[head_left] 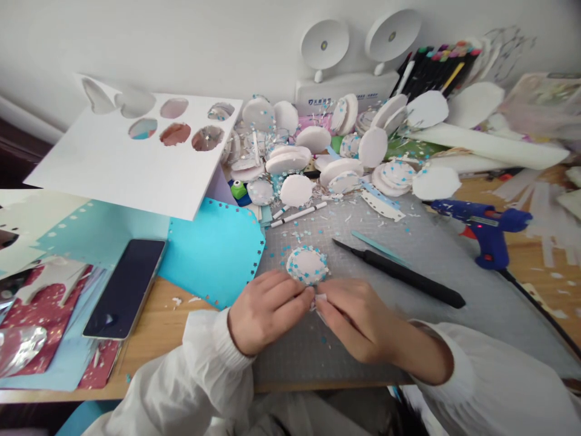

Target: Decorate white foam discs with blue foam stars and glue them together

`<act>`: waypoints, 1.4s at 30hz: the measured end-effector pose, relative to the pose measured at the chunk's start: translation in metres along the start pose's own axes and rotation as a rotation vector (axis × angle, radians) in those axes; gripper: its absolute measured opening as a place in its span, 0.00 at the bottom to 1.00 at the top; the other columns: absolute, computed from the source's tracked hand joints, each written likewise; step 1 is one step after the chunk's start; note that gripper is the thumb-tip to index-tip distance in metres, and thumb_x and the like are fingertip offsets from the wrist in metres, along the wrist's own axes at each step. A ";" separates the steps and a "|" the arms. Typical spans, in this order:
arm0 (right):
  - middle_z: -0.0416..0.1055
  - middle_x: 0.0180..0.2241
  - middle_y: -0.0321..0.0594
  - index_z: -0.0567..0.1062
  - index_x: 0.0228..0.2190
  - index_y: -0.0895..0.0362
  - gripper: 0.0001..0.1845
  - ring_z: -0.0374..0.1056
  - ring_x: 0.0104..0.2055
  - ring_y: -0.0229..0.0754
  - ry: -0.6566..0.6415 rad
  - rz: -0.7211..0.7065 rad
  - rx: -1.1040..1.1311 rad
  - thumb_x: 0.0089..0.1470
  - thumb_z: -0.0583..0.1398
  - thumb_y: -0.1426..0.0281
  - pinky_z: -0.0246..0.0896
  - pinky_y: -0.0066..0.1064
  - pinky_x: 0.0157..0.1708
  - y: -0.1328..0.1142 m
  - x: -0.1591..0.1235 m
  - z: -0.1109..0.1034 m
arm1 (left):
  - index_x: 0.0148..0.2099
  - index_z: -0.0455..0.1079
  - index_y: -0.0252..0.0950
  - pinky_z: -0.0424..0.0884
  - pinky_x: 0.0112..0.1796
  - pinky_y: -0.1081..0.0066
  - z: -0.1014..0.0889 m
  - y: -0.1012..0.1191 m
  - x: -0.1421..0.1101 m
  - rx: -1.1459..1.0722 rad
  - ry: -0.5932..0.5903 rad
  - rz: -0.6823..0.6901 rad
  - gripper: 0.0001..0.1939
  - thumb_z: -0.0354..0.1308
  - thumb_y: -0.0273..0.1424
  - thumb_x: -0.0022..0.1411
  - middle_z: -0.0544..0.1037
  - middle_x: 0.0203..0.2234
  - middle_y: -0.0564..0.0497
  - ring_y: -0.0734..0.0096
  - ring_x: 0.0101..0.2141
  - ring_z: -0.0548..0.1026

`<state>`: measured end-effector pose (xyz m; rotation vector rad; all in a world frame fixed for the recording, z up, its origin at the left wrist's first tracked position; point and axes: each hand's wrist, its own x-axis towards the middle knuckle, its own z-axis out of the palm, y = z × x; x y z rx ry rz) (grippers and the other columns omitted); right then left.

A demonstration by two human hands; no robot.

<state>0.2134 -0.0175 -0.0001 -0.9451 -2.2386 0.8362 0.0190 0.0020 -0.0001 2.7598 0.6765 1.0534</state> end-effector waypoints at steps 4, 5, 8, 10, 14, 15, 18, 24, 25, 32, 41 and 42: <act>0.64 0.21 0.37 0.62 0.23 0.56 0.14 0.59 0.23 0.36 0.016 -0.006 -0.016 0.60 0.46 0.75 0.50 0.30 0.26 0.001 -0.001 0.001 | 0.42 0.67 0.29 0.71 0.29 0.69 -0.002 0.001 0.004 0.050 0.013 0.050 0.06 0.49 0.22 0.66 0.77 0.26 0.47 0.69 0.27 0.72; 0.64 0.21 0.37 0.62 0.24 0.56 0.14 0.60 0.24 0.37 0.018 -0.010 -0.022 0.60 0.46 0.75 0.51 0.30 0.26 0.001 -0.001 0.002 | 0.41 0.67 0.29 0.71 0.29 0.69 -0.002 0.001 0.005 0.056 0.010 0.059 0.06 0.49 0.22 0.66 0.77 0.26 0.47 0.69 0.27 0.72; 0.65 0.21 0.37 0.62 0.24 0.56 0.14 0.60 0.24 0.37 0.037 -0.027 -0.051 0.60 0.46 0.75 0.52 0.30 0.26 0.001 -0.001 0.003 | 0.43 0.67 0.29 0.71 0.29 0.68 -0.002 0.001 0.003 0.062 -0.001 0.066 0.07 0.48 0.22 0.66 0.78 0.27 0.46 0.68 0.28 0.73; 0.64 0.21 0.37 0.62 0.25 0.56 0.13 0.59 0.23 0.37 0.075 -0.050 -0.079 0.60 0.46 0.76 0.52 0.31 0.25 0.001 0.000 0.003 | 0.44 0.67 0.31 0.71 0.31 0.68 -0.002 0.002 0.000 0.029 0.000 0.010 0.07 0.49 0.22 0.65 0.77 0.30 0.46 0.68 0.29 0.72; 0.64 0.23 0.38 0.63 0.28 0.56 0.11 0.60 0.25 0.39 0.167 -0.063 -0.177 0.60 0.45 0.76 0.53 0.31 0.27 0.003 0.000 0.003 | 0.42 0.67 0.33 0.70 0.33 0.71 -0.005 0.007 0.001 -0.212 0.057 -0.304 0.05 0.54 0.24 0.62 0.74 0.31 0.47 0.70 0.32 0.71; 0.65 0.23 0.38 0.63 0.29 0.56 0.11 0.60 0.26 0.39 0.173 -0.063 -0.209 0.61 0.46 0.76 0.54 0.31 0.27 0.003 0.000 0.003 | 0.40 0.67 0.33 0.69 0.32 0.72 -0.006 0.009 0.003 -0.300 0.066 -0.390 0.03 0.54 0.25 0.62 0.73 0.30 0.48 0.71 0.31 0.70; 0.65 0.23 0.40 0.63 0.28 0.56 0.11 0.60 0.26 0.40 0.162 -0.120 -0.291 0.61 0.46 0.76 0.53 0.31 0.26 0.004 0.002 0.004 | 0.35 0.67 0.33 0.66 0.29 0.73 -0.008 0.014 0.010 -0.541 0.016 -0.581 0.07 0.51 0.30 0.65 0.71 0.24 0.51 0.73 0.27 0.68; 0.64 0.22 0.39 0.62 0.27 0.56 0.11 0.60 0.25 0.40 0.166 -0.156 -0.354 0.61 0.47 0.74 0.53 0.31 0.26 0.002 0.007 0.006 | 0.30 0.66 0.33 0.63 0.29 0.75 -0.003 0.016 0.012 -0.760 -0.089 -0.737 0.16 0.47 0.35 0.68 0.67 0.21 0.54 0.75 0.25 0.66; 0.64 0.22 0.38 0.62 0.26 0.56 0.11 0.60 0.25 0.39 0.161 -0.145 -0.355 0.61 0.47 0.74 0.53 0.30 0.26 0.002 0.007 0.006 | 0.31 0.66 0.33 0.63 0.29 0.75 -0.002 0.016 0.011 -0.762 -0.096 -0.743 0.16 0.46 0.35 0.68 0.67 0.21 0.54 0.75 0.25 0.66; 0.65 0.23 0.38 0.62 0.26 0.55 0.10 0.60 0.26 0.39 0.124 -0.097 -0.371 0.58 0.48 0.75 0.53 0.31 0.26 0.002 0.008 0.003 | 0.37 0.63 0.34 0.63 0.33 0.72 0.002 0.018 0.003 -0.579 -0.138 -0.643 0.11 0.43 0.31 0.69 0.69 0.28 0.50 0.71 0.31 0.67; 0.65 0.22 0.39 0.62 0.26 0.55 0.10 0.60 0.25 0.41 0.093 -0.083 -0.438 0.57 0.46 0.75 0.52 0.32 0.25 0.004 0.004 0.009 | 0.38 0.57 0.36 0.66 0.31 0.69 0.007 0.017 0.001 -0.368 -0.321 -0.566 0.07 0.40 0.31 0.67 0.67 0.29 0.49 0.68 0.29 0.67; 0.65 0.22 0.39 0.62 0.26 0.55 0.10 0.60 0.25 0.40 0.093 -0.081 -0.445 0.57 0.46 0.75 0.52 0.32 0.25 0.004 0.003 0.010 | 0.38 0.57 0.37 0.66 0.30 0.69 0.007 0.017 0.001 -0.346 -0.332 -0.554 0.07 0.40 0.31 0.67 0.67 0.29 0.49 0.68 0.28 0.67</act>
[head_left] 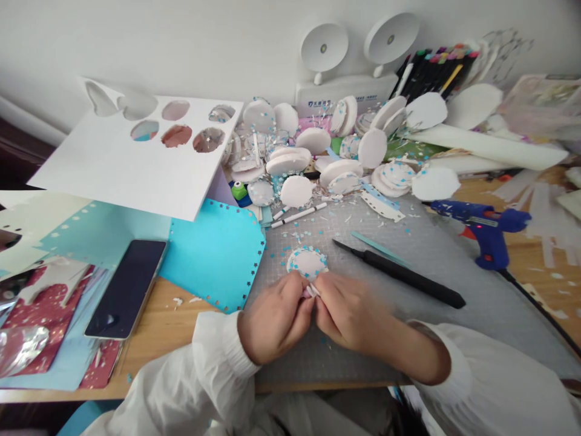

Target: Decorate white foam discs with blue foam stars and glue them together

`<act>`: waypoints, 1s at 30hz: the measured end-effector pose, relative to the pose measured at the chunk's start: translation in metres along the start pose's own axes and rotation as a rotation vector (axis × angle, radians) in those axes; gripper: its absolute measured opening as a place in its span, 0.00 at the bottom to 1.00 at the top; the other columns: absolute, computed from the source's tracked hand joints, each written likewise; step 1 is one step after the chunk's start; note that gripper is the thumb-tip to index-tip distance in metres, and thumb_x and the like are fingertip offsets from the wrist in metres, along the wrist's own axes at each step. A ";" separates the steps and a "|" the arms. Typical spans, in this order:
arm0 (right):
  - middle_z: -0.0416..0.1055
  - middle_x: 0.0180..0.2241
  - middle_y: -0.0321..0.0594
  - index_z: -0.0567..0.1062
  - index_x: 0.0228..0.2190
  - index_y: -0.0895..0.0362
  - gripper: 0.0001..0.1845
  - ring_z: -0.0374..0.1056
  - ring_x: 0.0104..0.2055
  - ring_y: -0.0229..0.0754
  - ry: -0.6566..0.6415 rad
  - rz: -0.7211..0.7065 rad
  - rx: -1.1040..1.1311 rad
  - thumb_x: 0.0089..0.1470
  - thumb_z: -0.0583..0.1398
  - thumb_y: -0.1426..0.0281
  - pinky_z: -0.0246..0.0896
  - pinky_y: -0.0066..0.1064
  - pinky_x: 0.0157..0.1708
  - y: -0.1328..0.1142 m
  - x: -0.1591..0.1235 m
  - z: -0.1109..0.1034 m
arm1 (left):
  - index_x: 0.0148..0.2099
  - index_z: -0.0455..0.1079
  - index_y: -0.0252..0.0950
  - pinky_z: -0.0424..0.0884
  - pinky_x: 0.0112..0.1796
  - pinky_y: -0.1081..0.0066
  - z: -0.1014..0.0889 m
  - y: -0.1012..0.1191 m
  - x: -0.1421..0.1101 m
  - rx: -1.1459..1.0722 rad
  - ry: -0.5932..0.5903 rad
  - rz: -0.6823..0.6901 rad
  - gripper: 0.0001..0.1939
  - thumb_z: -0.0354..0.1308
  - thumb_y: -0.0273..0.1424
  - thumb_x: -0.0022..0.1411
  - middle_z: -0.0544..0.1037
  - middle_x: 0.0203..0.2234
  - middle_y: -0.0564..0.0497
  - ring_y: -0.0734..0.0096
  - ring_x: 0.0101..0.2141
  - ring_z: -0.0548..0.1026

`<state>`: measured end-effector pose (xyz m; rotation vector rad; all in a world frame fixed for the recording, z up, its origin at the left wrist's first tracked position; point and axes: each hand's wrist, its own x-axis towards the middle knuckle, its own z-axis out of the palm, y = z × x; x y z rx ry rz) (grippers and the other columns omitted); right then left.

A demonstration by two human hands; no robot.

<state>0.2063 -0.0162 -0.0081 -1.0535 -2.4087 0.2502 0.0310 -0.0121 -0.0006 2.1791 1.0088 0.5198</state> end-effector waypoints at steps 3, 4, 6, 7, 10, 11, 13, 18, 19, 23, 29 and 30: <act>0.65 0.21 0.38 0.62 0.25 0.55 0.10 0.60 0.24 0.40 0.001 0.003 -0.004 0.56 0.46 0.74 0.51 0.31 0.24 -0.001 -0.001 0.002 | 0.38 0.57 0.37 0.67 0.30 0.68 0.001 -0.001 0.001 0.043 -0.022 0.030 0.08 0.38 0.31 0.67 0.69 0.28 0.48 0.66 0.28 0.68; 0.65 0.21 0.38 0.62 0.25 0.55 0.10 0.60 0.23 0.40 0.004 0.002 0.000 0.56 0.46 0.74 0.51 0.31 0.24 -0.001 -0.001 0.002 | 0.38 0.57 0.36 0.67 0.30 0.68 0.001 -0.001 0.001 0.046 -0.033 0.040 0.09 0.37 0.32 0.67 0.70 0.28 0.47 0.66 0.28 0.69; 0.64 0.20 0.37 0.62 0.25 0.55 0.09 0.60 0.23 0.40 0.008 -0.004 0.016 0.55 0.47 0.74 0.51 0.32 0.23 -0.002 -0.001 0.001 | 0.37 0.57 0.37 0.67 0.29 0.68 0.000 0.000 0.001 0.053 -0.046 0.044 0.10 0.36 0.32 0.68 0.71 0.27 0.47 0.65 0.27 0.70; 0.64 0.20 0.37 0.62 0.24 0.55 0.10 0.59 0.23 0.40 0.007 -0.008 0.024 0.55 0.47 0.74 0.50 0.32 0.23 -0.002 0.000 0.000 | 0.37 0.57 0.37 0.66 0.29 0.68 0.000 0.000 0.001 0.059 -0.044 0.040 0.11 0.36 0.32 0.68 0.71 0.27 0.48 0.66 0.27 0.70; 0.64 0.20 0.37 0.62 0.24 0.54 0.10 0.59 0.23 0.39 0.010 -0.015 0.048 0.55 0.47 0.75 0.50 0.32 0.23 -0.003 0.000 -0.001 | 0.34 0.55 0.38 0.64 0.27 0.70 -0.001 0.002 0.000 0.079 -0.030 0.027 0.11 0.36 0.31 0.68 0.70 0.24 0.51 0.68 0.24 0.69; 0.64 0.20 0.37 0.62 0.23 0.54 0.10 0.59 0.23 0.39 0.014 -0.013 0.054 0.54 0.47 0.75 0.50 0.32 0.23 -0.003 -0.001 -0.001 | 0.34 0.55 0.38 0.63 0.26 0.71 -0.001 0.003 0.000 0.079 -0.036 0.030 0.11 0.36 0.30 0.68 0.69 0.23 0.51 0.69 0.23 0.69; 0.64 0.19 0.37 0.61 0.23 0.54 0.09 0.59 0.22 0.39 0.020 -0.004 0.065 0.53 0.47 0.75 0.49 0.32 0.23 -0.005 -0.002 0.000 | 0.34 0.55 0.39 0.62 0.26 0.71 0.000 0.003 0.000 0.072 -0.063 0.046 0.10 0.37 0.30 0.68 0.68 0.22 0.52 0.69 0.22 0.68; 0.64 0.17 0.35 0.59 0.22 0.53 0.08 0.58 0.19 0.37 -0.005 0.018 0.143 0.49 0.47 0.76 0.47 0.31 0.20 -0.008 -0.004 0.001 | 0.34 0.55 0.38 0.63 0.26 0.72 0.002 0.004 -0.002 -0.044 -0.131 0.057 0.10 0.36 0.31 0.68 0.69 0.23 0.52 0.69 0.22 0.68; 0.63 0.17 0.34 0.58 0.22 0.53 0.08 0.57 0.19 0.37 -0.012 0.021 0.164 0.49 0.47 0.77 0.47 0.30 0.20 -0.008 -0.004 0.001 | 0.34 0.55 0.38 0.64 0.26 0.72 0.002 0.004 -0.002 -0.070 -0.143 0.055 0.10 0.36 0.31 0.68 0.70 0.23 0.51 0.69 0.23 0.68; 0.63 0.17 0.34 0.57 0.21 0.54 0.09 0.57 0.18 0.35 -0.046 0.039 0.244 0.50 0.47 0.76 0.46 0.29 0.21 -0.008 -0.005 -0.001 | 0.36 0.56 0.37 0.66 0.29 0.71 0.001 0.004 -0.001 -0.154 -0.166 0.069 0.11 0.35 0.32 0.68 0.71 0.25 0.50 0.69 0.25 0.69; 0.61 0.17 0.33 0.56 0.21 0.54 0.09 0.55 0.19 0.34 -0.110 0.108 0.387 0.50 0.47 0.76 0.44 0.29 0.21 -0.007 -0.008 0.001 | 0.36 0.56 0.37 0.67 0.29 0.72 0.001 0.005 0.000 -0.240 -0.142 0.097 0.12 0.35 0.31 0.69 0.70 0.25 0.50 0.70 0.25 0.69; 0.61 0.17 0.33 0.56 0.21 0.54 0.09 0.55 0.19 0.34 -0.111 0.114 0.405 0.50 0.47 0.76 0.44 0.29 0.21 -0.006 -0.008 0.001 | 0.36 0.56 0.37 0.67 0.29 0.72 0.001 0.005 0.000 -0.247 -0.135 0.103 0.11 0.35 0.31 0.69 0.70 0.25 0.50 0.70 0.25 0.69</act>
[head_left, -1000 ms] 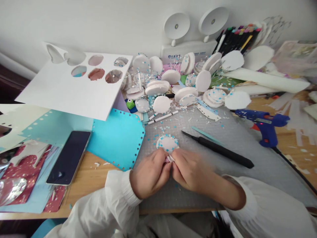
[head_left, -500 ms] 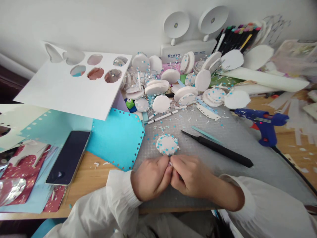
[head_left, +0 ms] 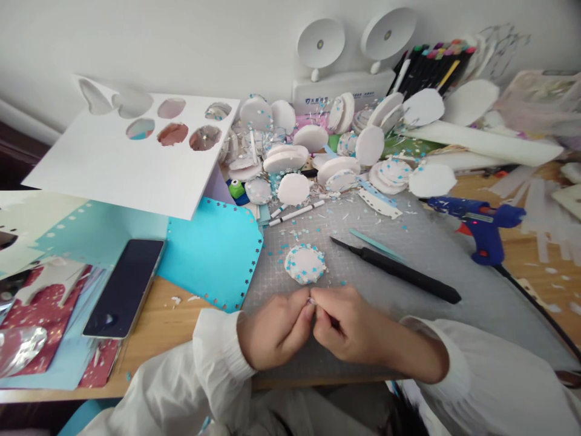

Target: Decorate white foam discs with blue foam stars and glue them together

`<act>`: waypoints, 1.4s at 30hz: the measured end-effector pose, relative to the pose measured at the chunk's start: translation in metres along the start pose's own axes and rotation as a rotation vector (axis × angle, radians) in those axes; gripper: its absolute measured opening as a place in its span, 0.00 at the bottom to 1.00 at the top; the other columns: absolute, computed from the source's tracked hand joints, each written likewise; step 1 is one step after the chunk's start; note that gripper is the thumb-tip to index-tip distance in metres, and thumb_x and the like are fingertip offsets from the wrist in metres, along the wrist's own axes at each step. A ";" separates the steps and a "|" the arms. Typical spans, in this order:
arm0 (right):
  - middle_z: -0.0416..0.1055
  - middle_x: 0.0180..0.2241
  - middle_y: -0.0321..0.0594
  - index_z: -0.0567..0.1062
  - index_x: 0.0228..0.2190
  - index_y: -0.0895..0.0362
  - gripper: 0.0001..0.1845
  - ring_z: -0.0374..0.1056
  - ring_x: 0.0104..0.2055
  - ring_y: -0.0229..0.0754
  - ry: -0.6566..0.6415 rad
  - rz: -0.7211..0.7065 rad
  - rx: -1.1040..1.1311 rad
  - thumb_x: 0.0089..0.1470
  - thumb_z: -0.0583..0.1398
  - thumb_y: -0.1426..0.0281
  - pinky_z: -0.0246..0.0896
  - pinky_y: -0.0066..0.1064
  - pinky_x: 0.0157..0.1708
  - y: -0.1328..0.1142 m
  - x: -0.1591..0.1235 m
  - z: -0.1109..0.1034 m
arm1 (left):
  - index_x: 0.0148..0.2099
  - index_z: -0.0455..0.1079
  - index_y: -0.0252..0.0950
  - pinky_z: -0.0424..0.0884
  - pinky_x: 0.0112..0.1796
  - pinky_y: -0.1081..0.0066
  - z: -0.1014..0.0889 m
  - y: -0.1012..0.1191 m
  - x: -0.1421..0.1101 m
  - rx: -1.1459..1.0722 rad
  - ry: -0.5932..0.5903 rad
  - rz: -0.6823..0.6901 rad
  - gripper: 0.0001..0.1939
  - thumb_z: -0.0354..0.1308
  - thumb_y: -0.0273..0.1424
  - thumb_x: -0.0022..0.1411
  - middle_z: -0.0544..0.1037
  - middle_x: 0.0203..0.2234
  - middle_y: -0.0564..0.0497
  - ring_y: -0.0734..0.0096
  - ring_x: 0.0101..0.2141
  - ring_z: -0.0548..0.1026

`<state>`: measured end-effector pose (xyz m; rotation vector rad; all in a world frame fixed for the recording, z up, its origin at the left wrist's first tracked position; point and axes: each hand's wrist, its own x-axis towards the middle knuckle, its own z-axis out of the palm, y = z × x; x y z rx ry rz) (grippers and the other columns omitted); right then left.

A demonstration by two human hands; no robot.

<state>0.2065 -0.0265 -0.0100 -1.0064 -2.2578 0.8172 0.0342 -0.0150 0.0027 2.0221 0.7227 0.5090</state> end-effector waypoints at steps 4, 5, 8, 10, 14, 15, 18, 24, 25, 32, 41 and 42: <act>0.59 0.18 0.32 0.56 0.21 0.54 0.09 0.53 0.19 0.33 -0.019 0.029 0.060 0.51 0.48 0.75 0.44 0.29 0.21 -0.001 0.000 -0.001 | 0.37 0.57 0.36 0.67 0.29 0.73 -0.002 0.001 0.000 -0.012 0.000 0.014 0.11 0.35 0.30 0.69 0.70 0.26 0.50 0.70 0.26 0.70; 0.58 0.18 0.32 0.56 0.21 0.54 0.09 0.53 0.20 0.33 -0.026 0.037 0.078 0.51 0.48 0.75 0.44 0.29 0.22 -0.001 0.001 -0.002 | 0.37 0.57 0.36 0.66 0.29 0.73 -0.002 0.000 -0.001 -0.013 -0.003 0.013 0.12 0.35 0.31 0.69 0.70 0.26 0.50 0.70 0.26 0.70; 0.57 0.17 0.31 0.55 0.21 0.54 0.10 0.53 0.20 0.33 -0.033 0.056 0.144 0.51 0.48 0.75 0.44 0.28 0.22 -0.002 0.004 -0.004 | 0.37 0.56 0.37 0.66 0.29 0.73 0.000 0.000 -0.001 -0.014 -0.003 0.005 0.12 0.34 0.32 0.69 0.69 0.26 0.50 0.71 0.26 0.69; 0.55 0.16 0.30 0.54 0.19 0.54 0.11 0.51 0.19 0.32 -0.008 0.102 0.201 0.51 0.48 0.75 0.43 0.28 0.21 0.000 0.007 -0.004 | 0.36 0.55 0.37 0.65 0.29 0.73 0.002 0.003 -0.002 -0.008 -0.040 0.025 0.12 0.33 0.32 0.69 0.68 0.26 0.51 0.71 0.25 0.68; 0.50 0.16 0.28 0.51 0.18 0.53 0.15 0.48 0.18 0.32 0.038 0.168 0.369 0.55 0.47 0.75 0.42 0.28 0.20 0.001 0.011 -0.007 | 0.34 0.51 0.38 0.60 0.24 0.71 0.006 0.010 -0.003 -0.033 -0.175 0.123 0.11 0.33 0.35 0.68 0.62 0.21 0.54 0.72 0.21 0.60; 0.51 0.16 0.29 0.51 0.19 0.54 0.15 0.49 0.19 0.32 0.046 0.154 0.411 0.56 0.46 0.74 0.44 0.28 0.20 0.001 0.011 -0.008 | 0.34 0.51 0.38 0.59 0.24 0.71 0.005 0.012 -0.004 -0.064 -0.173 0.138 0.12 0.33 0.35 0.68 0.61 0.21 0.54 0.72 0.21 0.59; 0.54 0.19 0.30 0.54 0.21 0.54 0.15 0.51 0.22 0.33 0.106 0.126 0.478 0.60 0.45 0.72 0.48 0.28 0.23 -0.001 0.010 -0.013 | 0.33 0.53 0.38 0.58 0.26 0.72 0.001 0.013 -0.009 -0.220 -0.053 0.109 0.15 0.34 0.37 0.70 0.60 0.22 0.54 0.73 0.23 0.59; 0.59 0.22 0.33 0.64 0.26 0.56 0.17 0.57 0.24 0.34 0.050 0.215 0.703 0.65 0.43 0.67 0.54 0.27 0.25 -0.001 0.011 -0.020 | 0.29 0.54 0.37 0.54 0.25 0.72 -0.002 0.007 -0.015 -0.657 0.282 -0.038 0.18 0.38 0.39 0.71 0.57 0.21 0.56 0.75 0.22 0.55; 0.60 0.23 0.33 0.65 0.28 0.56 0.17 0.58 0.25 0.34 0.047 0.226 0.746 0.65 0.44 0.67 0.55 0.27 0.25 -0.002 0.012 -0.020 | 0.30 0.55 0.36 0.54 0.26 0.72 -0.001 0.007 -0.014 -0.701 0.305 -0.029 0.18 0.38 0.38 0.71 0.58 0.21 0.55 0.75 0.22 0.56; 0.63 0.27 0.32 0.63 0.37 0.54 0.04 0.59 0.26 0.32 0.144 0.247 0.901 0.63 0.52 0.66 0.57 0.24 0.26 -0.018 0.009 -0.019 | 0.36 0.65 0.34 0.62 0.41 0.66 0.000 0.017 -0.010 -0.662 0.466 0.002 0.15 0.41 0.34 0.71 0.66 0.32 0.48 0.68 0.37 0.66; 0.62 0.24 0.30 0.63 0.35 0.52 0.04 0.56 0.24 0.31 0.217 0.212 0.738 0.62 0.54 0.66 0.50 0.24 0.23 -0.039 -0.021 -0.013 | 0.41 0.73 0.34 0.64 0.47 0.68 0.009 0.051 -0.026 -0.448 0.427 0.058 0.12 0.49 0.33 0.68 0.71 0.38 0.45 0.65 0.44 0.69; 0.61 0.23 0.29 0.63 0.35 0.52 0.04 0.55 0.23 0.31 0.208 0.223 0.754 0.62 0.54 0.66 0.49 0.24 0.22 -0.041 -0.024 -0.014 | 0.40 0.73 0.34 0.65 0.46 0.69 0.011 0.054 -0.027 -0.436 0.450 0.061 0.12 0.49 0.32 0.68 0.72 0.37 0.45 0.66 0.43 0.70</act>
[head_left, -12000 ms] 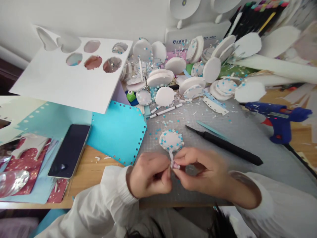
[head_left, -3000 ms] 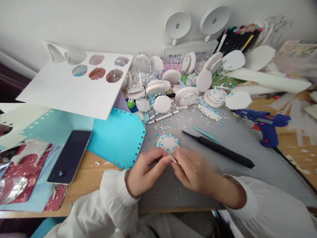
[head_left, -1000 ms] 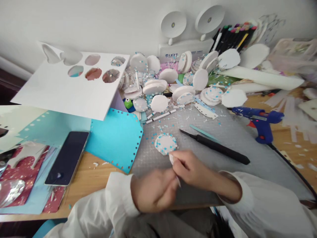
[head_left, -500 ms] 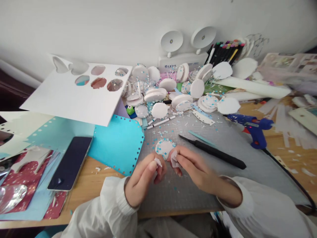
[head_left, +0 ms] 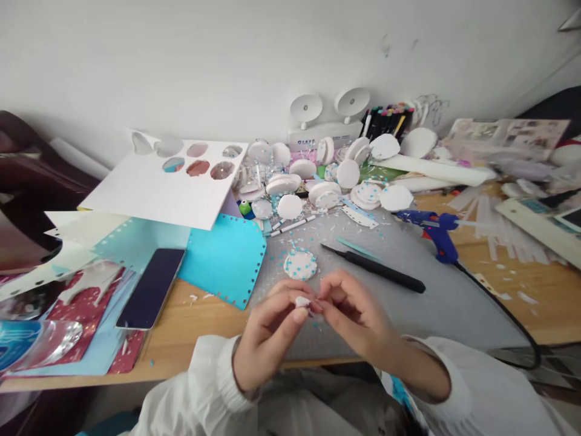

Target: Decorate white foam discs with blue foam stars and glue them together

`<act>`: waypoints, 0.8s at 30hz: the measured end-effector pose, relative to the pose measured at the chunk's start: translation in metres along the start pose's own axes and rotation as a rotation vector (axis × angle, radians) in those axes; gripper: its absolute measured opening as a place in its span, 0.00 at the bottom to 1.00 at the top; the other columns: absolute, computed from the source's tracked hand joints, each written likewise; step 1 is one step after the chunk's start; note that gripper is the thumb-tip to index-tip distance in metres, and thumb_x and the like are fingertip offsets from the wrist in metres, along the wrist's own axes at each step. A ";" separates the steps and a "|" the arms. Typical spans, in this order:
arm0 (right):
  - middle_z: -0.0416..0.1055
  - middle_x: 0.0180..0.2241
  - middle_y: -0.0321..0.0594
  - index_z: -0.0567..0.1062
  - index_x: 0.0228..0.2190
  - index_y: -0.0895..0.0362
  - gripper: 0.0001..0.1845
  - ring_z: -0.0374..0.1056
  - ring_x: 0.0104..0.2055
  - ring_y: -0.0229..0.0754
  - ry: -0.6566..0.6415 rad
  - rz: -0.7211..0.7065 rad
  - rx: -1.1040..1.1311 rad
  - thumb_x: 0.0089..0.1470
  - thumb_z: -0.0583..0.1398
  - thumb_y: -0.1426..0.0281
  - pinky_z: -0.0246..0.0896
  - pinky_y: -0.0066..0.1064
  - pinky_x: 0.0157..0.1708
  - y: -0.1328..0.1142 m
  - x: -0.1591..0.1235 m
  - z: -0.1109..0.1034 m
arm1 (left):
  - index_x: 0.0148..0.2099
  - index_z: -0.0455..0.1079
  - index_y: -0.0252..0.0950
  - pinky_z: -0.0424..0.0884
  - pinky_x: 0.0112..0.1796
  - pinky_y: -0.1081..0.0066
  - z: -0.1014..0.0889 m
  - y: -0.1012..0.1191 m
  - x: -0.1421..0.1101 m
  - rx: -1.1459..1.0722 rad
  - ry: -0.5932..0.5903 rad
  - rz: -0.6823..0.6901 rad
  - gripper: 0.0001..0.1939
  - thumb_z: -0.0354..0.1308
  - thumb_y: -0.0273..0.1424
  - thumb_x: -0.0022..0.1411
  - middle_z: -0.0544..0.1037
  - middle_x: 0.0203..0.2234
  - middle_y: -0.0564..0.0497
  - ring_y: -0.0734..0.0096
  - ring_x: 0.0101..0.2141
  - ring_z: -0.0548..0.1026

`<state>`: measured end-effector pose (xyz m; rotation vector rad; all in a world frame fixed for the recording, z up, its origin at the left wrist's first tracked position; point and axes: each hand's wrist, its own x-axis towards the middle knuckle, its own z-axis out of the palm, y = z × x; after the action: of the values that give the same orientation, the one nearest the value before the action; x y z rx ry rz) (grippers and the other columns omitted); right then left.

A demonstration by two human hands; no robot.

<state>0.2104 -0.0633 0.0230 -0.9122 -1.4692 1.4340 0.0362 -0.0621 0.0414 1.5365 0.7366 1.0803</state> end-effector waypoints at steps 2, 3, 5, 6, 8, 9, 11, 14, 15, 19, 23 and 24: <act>0.60 0.22 0.28 0.64 0.37 0.52 0.04 0.55 0.22 0.31 -0.034 0.018 0.043 0.63 0.51 0.65 0.51 0.23 0.22 -0.005 -0.006 -0.001 | 0.39 0.72 0.34 0.65 0.44 0.71 0.003 0.002 -0.002 0.010 0.043 0.008 0.11 0.49 0.30 0.68 0.72 0.36 0.46 0.68 0.41 0.70; 0.60 0.22 0.29 0.64 0.38 0.52 0.06 0.56 0.22 0.31 -0.048 0.005 0.052 0.64 0.49 0.66 0.52 0.24 0.22 -0.007 -0.009 -0.002 | 0.39 0.72 0.35 0.66 0.43 0.72 0.004 0.003 -0.003 0.013 0.060 0.009 0.10 0.49 0.29 0.68 0.73 0.35 0.47 0.69 0.40 0.71; 0.62 0.24 0.31 0.66 0.40 0.51 0.08 0.59 0.25 0.33 -0.033 -0.078 -0.006 0.65 0.48 0.67 0.57 0.25 0.26 -0.011 -0.013 -0.004 | 0.39 0.72 0.34 0.66 0.42 0.72 0.005 0.004 -0.005 0.020 0.075 0.012 0.09 0.51 0.29 0.67 0.73 0.34 0.47 0.69 0.39 0.71; 0.63 0.26 0.32 0.66 0.42 0.51 0.07 0.60 0.28 0.34 -0.013 -0.146 -0.074 0.63 0.50 0.69 0.59 0.27 0.28 -0.013 -0.014 -0.005 | 0.38 0.72 0.34 0.67 0.41 0.73 0.005 0.004 -0.005 0.023 0.065 0.013 0.09 0.51 0.29 0.67 0.73 0.34 0.47 0.69 0.39 0.71; 0.65 0.33 0.36 0.66 0.45 0.52 0.13 0.61 0.34 0.36 0.008 -0.293 -0.253 0.57 0.57 0.71 0.61 0.30 0.34 -0.014 -0.015 -0.007 | 0.38 0.72 0.33 0.68 0.39 0.73 0.006 0.005 -0.006 0.023 0.027 0.015 0.08 0.52 0.30 0.66 0.74 0.33 0.47 0.70 0.37 0.72; 0.65 0.36 0.38 0.66 0.47 0.52 0.18 0.62 0.36 0.38 -0.003 -0.358 -0.340 0.54 0.60 0.73 0.61 0.31 0.36 -0.014 -0.015 -0.007 | 0.38 0.72 0.33 0.68 0.39 0.73 0.006 0.006 -0.006 0.028 -0.001 0.012 0.08 0.53 0.30 0.66 0.74 0.32 0.47 0.70 0.36 0.72; 0.65 0.38 0.40 0.67 0.47 0.54 0.21 0.62 0.38 0.39 -0.038 -0.457 -0.459 0.51 0.62 0.75 0.62 0.33 0.38 -0.013 -0.014 -0.006 | 0.36 0.72 0.32 0.68 0.38 0.72 0.007 0.007 -0.006 0.056 -0.053 -0.002 0.09 0.54 0.31 0.65 0.74 0.30 0.47 0.70 0.34 0.72; 0.66 0.37 0.39 0.69 0.44 0.54 0.16 0.64 0.39 0.39 -0.028 -0.521 -0.484 0.52 0.60 0.77 0.63 0.32 0.38 -0.013 -0.011 -0.004 | 0.33 0.72 0.32 0.68 0.37 0.71 0.006 0.008 -0.005 0.121 -0.096 -0.005 0.11 0.56 0.34 0.64 0.75 0.30 0.46 0.68 0.34 0.73; 0.67 0.36 0.39 0.70 0.42 0.54 0.14 0.64 0.38 0.38 -0.011 -0.521 -0.471 0.53 0.60 0.77 0.63 0.31 0.37 -0.013 -0.011 -0.004 | 0.33 0.72 0.32 0.68 0.37 0.71 0.004 0.008 -0.004 0.139 -0.100 -0.001 0.11 0.56 0.34 0.63 0.75 0.31 0.45 0.68 0.34 0.73; 0.67 0.33 0.37 0.71 0.39 0.55 0.12 0.64 0.33 0.36 0.071 -0.490 -0.423 0.53 0.60 0.78 0.63 0.29 0.32 -0.018 -0.008 -0.005 | 0.33 0.71 0.32 0.68 0.36 0.71 -0.015 0.015 -0.003 0.276 -0.155 -0.040 0.11 0.55 0.34 0.64 0.74 0.30 0.45 0.68 0.33 0.72; 0.68 0.32 0.38 0.71 0.39 0.56 0.12 0.63 0.31 0.35 0.100 -0.484 -0.419 0.53 0.59 0.80 0.63 0.29 0.30 -0.018 -0.004 -0.010 | 0.36 0.70 0.35 0.66 0.33 0.75 -0.053 0.031 -0.019 0.561 -0.468 -0.276 0.06 0.53 0.30 0.64 0.73 0.28 0.50 0.73 0.29 0.70; 0.69 0.32 0.38 0.71 0.39 0.56 0.12 0.63 0.30 0.35 0.099 -0.484 -0.425 0.53 0.59 0.80 0.63 0.29 0.30 -0.016 -0.002 -0.012 | 0.33 0.70 0.36 0.66 0.32 0.77 -0.064 0.034 -0.028 0.591 -0.567 -0.346 0.09 0.50 0.29 0.64 0.73 0.28 0.51 0.73 0.29 0.70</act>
<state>0.2233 -0.0625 0.0383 -0.7866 -1.8014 0.7294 -0.0364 -0.0692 0.0686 1.9877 0.9119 0.1353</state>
